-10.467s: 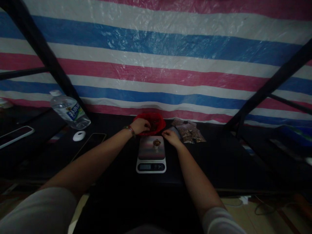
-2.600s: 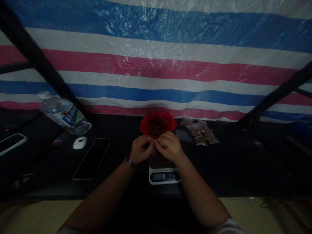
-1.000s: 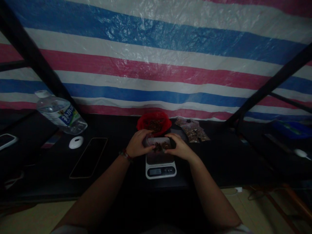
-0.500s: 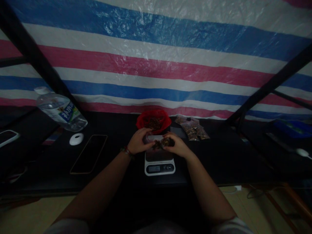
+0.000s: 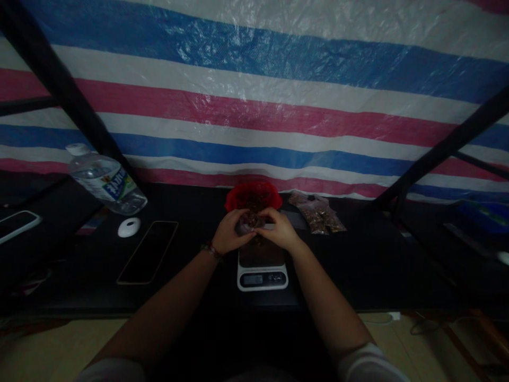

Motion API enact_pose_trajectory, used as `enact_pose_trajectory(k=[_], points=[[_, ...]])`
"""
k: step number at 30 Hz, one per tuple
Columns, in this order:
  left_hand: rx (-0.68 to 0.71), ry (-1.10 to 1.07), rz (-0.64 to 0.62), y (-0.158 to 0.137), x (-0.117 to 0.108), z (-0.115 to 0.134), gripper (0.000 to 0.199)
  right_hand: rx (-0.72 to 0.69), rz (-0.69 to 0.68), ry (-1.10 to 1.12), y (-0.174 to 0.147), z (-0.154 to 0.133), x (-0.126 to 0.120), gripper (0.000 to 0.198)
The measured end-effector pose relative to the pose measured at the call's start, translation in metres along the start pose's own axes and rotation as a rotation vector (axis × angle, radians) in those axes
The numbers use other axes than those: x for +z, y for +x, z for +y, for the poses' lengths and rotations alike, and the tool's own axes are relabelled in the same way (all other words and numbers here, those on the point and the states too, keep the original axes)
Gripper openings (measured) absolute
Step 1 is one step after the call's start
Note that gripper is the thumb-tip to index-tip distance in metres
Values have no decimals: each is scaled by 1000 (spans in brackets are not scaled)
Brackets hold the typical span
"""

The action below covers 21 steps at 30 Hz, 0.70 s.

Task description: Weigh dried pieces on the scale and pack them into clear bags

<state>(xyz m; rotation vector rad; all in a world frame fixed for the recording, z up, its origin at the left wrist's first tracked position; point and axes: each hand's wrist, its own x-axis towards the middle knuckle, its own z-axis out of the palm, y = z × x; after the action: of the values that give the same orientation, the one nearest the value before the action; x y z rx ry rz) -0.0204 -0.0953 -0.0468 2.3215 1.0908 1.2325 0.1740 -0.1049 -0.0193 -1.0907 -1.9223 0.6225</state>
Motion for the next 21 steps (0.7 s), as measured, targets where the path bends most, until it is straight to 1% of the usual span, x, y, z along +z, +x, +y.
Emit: enact_pose_trajectory(k=[3, 6, 13, 17, 21], points=[[-8, 5, 12, -1, 1, -1, 60, -120, -9, -75, 0, -3, -2, 30], [9, -1, -4, -1, 4, -2, 58, -189, -53, -111, 2, -5, -4, 33], [31, -13, 6, 0, 4, 1, 55, -248, -99, -194, 2, -17, -2, 62], [78, -23, -7, 0, 0, 4, 48, -224, -70, -190, -1, -26, -3, 64], [84, -54, -50, 0, -3, 4, 49, -190, -68, -235, -7, -24, -11, 64]])
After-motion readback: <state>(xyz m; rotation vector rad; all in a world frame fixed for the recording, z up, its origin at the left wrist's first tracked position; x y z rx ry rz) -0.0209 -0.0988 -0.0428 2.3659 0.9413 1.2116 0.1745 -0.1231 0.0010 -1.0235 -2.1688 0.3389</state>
